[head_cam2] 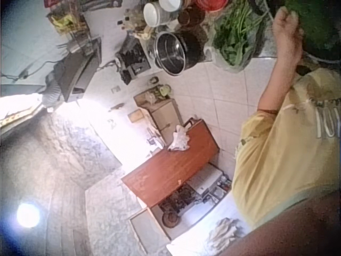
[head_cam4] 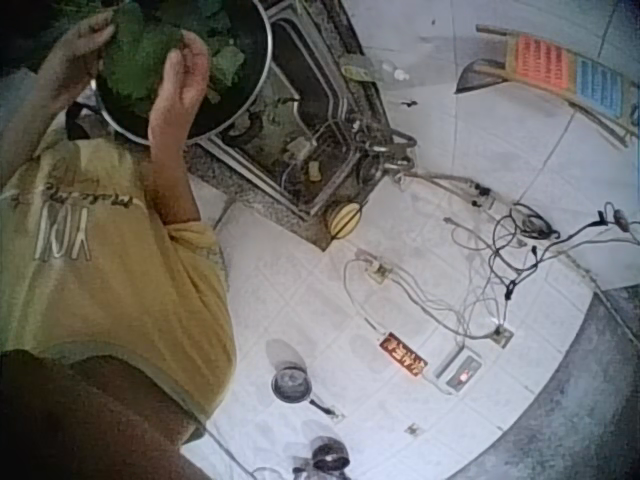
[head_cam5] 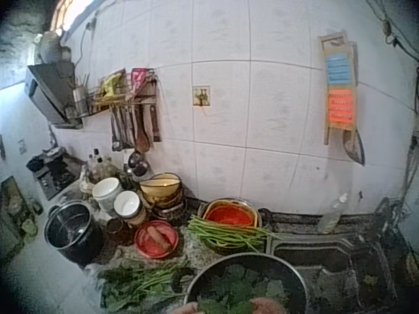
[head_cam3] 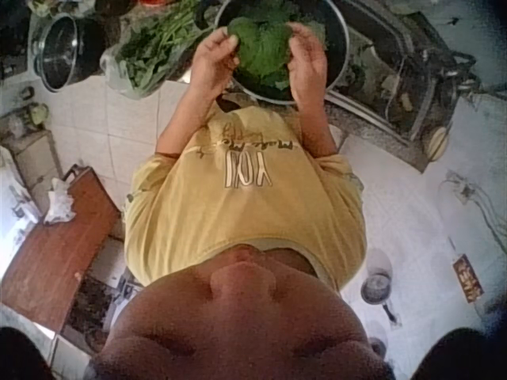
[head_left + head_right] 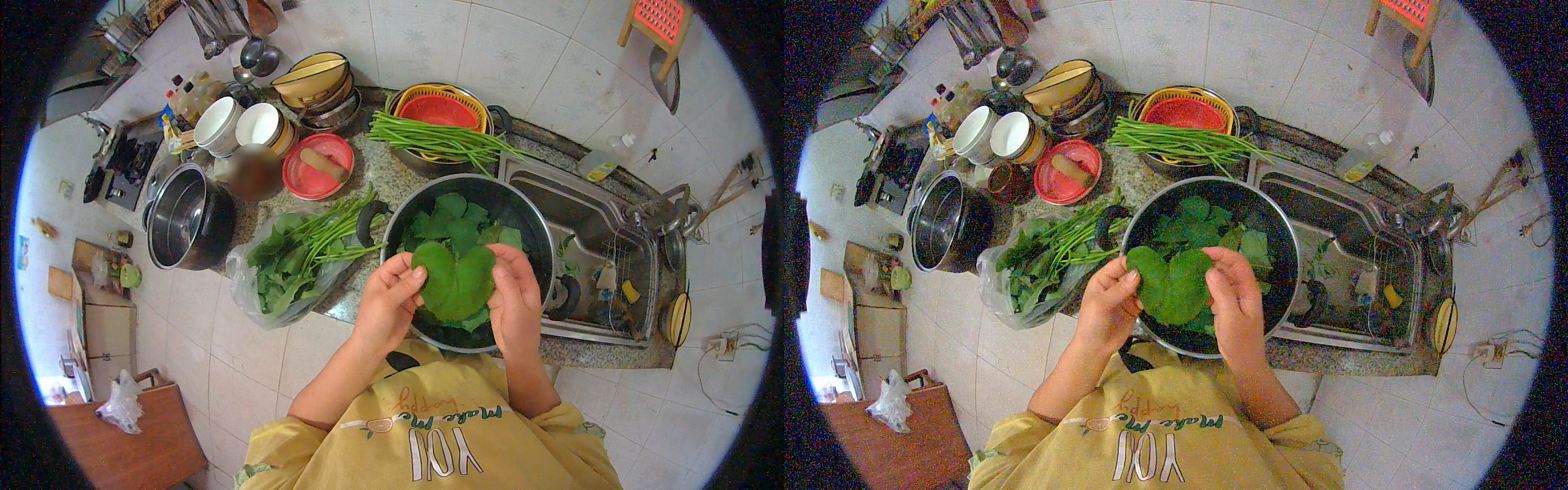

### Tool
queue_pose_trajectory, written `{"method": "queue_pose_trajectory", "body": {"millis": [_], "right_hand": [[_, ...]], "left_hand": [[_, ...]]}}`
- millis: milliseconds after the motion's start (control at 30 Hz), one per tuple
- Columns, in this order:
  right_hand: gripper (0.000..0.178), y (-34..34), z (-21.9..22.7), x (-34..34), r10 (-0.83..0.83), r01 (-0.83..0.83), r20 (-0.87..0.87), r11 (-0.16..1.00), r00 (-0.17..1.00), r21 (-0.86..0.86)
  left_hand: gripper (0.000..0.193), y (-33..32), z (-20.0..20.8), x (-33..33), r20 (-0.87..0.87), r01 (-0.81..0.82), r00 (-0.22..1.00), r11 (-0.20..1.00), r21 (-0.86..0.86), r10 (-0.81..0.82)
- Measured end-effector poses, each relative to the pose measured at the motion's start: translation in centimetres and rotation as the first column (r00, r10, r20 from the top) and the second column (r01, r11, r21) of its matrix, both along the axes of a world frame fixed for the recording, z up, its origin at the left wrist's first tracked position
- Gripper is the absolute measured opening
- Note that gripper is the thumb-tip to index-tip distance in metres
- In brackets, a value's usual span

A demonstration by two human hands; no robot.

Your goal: The person stands at a kitchen sink and prepares leafy green vegetables by hand. They repeatedly pick up stems, pull the leaves off, and place the leaves into a metal bowl while discarding the stems into the sink. The process is continuous and repetitive throughout the clip.

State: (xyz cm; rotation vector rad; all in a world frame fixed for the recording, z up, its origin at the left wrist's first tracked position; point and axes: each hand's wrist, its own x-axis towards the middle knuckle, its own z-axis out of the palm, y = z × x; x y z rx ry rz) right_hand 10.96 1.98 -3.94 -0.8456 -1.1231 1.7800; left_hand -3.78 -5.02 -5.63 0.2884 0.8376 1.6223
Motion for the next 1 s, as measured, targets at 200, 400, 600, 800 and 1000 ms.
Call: {"method": "queue_pose_trajectory", "body": {"millis": [200, 400, 600, 800, 1000], "right_hand": [[0.039, -0.8, 1.5, -0.8, -0.102, -0.017, 0.325, 0.940, 0.940, 0.342], [0.026, -0.7, 1.3, -0.3, -0.057, 0.037, 0.222, 0.995, 0.973, 0.092], [0.018, -0.6, 0.6, -0.2, -0.097, 0.078, 0.158, 0.989, 0.983, 0.123], [0.018, -0.7, 1.4, -0.2, -0.032, 0.028, 0.101, 0.999, 0.994, 0.039], [0.015, -0.5, 0.7, 0.2, 0.044, -0.047, 0.127, 0.999, 0.991, 0.023]], "left_hand": [[0.006, -0.5, 1.3, 1.0, -0.368, 0.022, 0.930, 0.999, 0.043, -0.005], [0.005, -0.5, 1.0, 0.9, -0.159, 0.042, 0.987, 0.998, 0.042, -0.035], [0.003, -0.7, 0.8, 0.7, -0.071, 0.060, 0.996, 0.998, 0.028, -0.058], [0.004, -0.5, 1.4, 0.7, -0.056, 0.028, 0.998, 1.000, 0.004, -0.028], [0.012, -0.4, 1.8, 1.0, -0.323, 0.011, 0.946, 1.000, 0.018, -0.004]]}}
